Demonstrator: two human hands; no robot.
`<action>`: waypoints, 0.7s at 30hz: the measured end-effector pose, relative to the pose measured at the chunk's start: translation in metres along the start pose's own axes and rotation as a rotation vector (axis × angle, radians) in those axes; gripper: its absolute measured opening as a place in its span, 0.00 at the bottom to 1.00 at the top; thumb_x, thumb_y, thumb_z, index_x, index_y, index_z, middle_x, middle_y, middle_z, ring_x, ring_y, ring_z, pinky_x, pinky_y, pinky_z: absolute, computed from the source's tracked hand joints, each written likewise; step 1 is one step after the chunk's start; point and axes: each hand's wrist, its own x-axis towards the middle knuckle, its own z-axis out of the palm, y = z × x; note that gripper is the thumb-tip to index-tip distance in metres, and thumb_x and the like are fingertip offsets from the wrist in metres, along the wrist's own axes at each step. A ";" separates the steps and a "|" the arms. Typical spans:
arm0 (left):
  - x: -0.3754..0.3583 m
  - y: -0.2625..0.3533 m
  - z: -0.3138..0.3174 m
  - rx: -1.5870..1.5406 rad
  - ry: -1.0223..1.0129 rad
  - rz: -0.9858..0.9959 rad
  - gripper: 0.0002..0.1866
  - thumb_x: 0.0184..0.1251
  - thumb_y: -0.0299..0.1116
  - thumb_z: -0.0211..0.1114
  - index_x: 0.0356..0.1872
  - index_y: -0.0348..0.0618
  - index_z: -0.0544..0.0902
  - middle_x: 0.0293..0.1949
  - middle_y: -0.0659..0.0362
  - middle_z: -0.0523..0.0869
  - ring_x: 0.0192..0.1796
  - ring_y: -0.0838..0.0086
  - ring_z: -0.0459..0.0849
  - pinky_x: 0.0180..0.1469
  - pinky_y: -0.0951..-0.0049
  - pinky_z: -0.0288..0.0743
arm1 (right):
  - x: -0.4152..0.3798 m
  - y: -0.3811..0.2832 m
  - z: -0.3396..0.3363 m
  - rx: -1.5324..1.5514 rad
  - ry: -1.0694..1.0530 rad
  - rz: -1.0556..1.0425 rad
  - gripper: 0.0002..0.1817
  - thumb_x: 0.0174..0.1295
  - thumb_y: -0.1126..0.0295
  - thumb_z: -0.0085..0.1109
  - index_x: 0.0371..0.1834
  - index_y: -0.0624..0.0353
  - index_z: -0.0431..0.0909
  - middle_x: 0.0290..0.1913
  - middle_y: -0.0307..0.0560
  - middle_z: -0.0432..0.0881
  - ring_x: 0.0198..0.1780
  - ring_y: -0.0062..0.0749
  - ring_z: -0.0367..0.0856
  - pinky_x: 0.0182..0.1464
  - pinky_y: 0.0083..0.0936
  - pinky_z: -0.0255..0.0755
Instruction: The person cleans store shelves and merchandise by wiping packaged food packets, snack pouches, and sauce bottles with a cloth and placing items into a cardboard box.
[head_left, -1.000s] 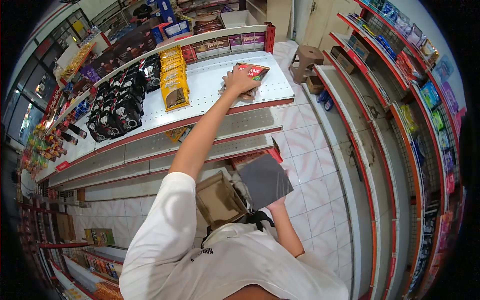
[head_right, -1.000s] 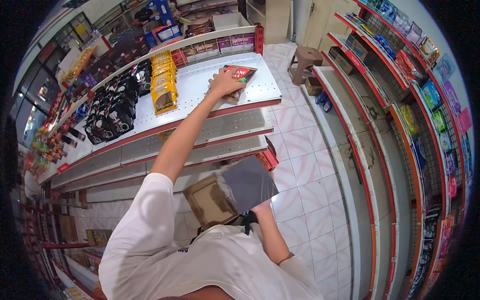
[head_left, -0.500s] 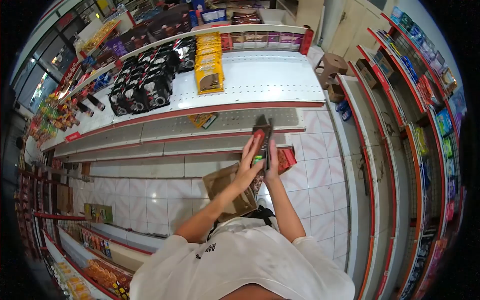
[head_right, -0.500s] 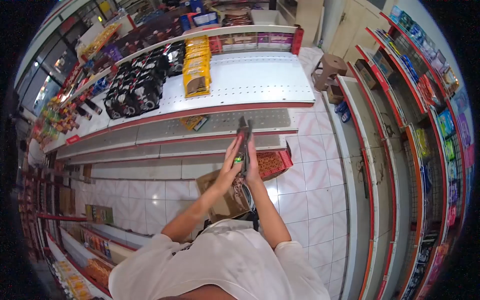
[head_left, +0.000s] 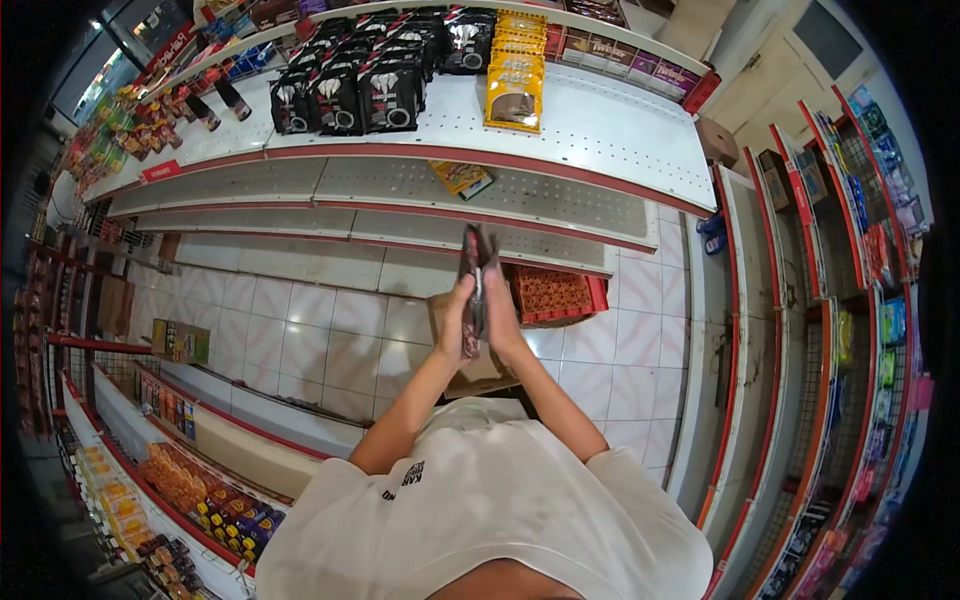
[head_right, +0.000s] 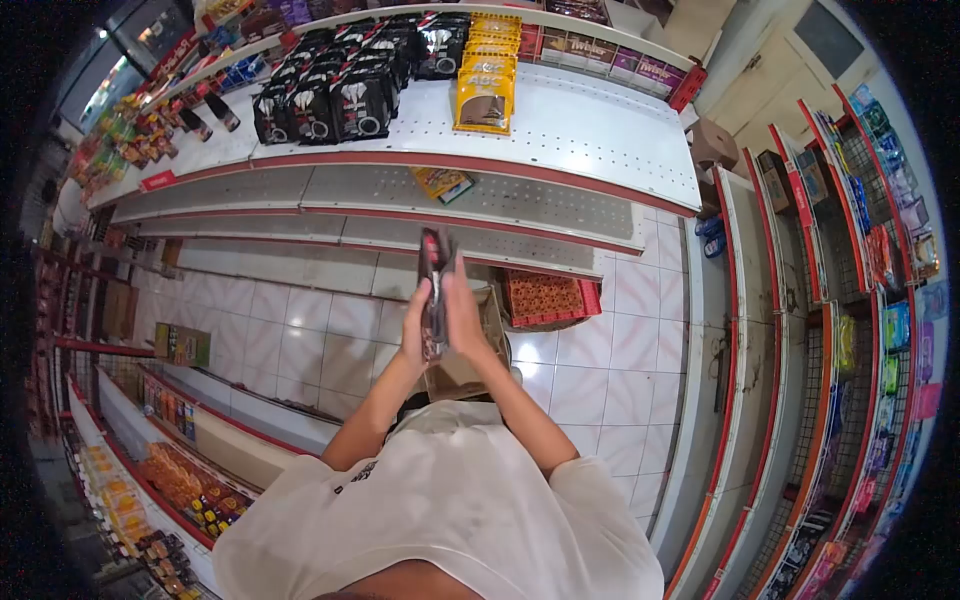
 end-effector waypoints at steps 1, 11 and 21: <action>-0.013 -0.003 0.011 0.034 0.001 0.024 0.32 0.69 0.48 0.56 0.69 0.42 0.63 0.61 0.60 0.74 0.59 0.75 0.74 0.61 0.74 0.67 | 0.012 0.011 -0.003 0.076 0.009 0.011 0.34 0.74 0.52 0.30 0.73 0.69 0.47 0.72 0.59 0.56 0.75 0.38 0.48 0.73 0.25 0.41; 0.007 -0.008 -0.024 -0.116 -0.047 0.087 0.25 0.71 0.50 0.51 0.58 0.42 0.74 0.48 0.58 0.83 0.49 0.73 0.82 0.54 0.71 0.74 | -0.032 -0.001 0.005 -0.346 -0.023 -0.226 0.39 0.73 0.47 0.32 0.74 0.69 0.43 0.76 0.57 0.46 0.77 0.37 0.43 0.74 0.27 0.37; -0.007 -0.013 -0.004 -0.424 -0.195 -0.023 0.24 0.69 0.49 0.54 0.55 0.39 0.75 0.48 0.52 0.84 0.45 0.65 0.84 0.51 0.63 0.79 | -0.028 0.032 -0.046 1.185 0.022 0.487 0.27 0.69 0.47 0.43 0.58 0.59 0.72 0.54 0.51 0.80 0.51 0.41 0.80 0.58 0.41 0.74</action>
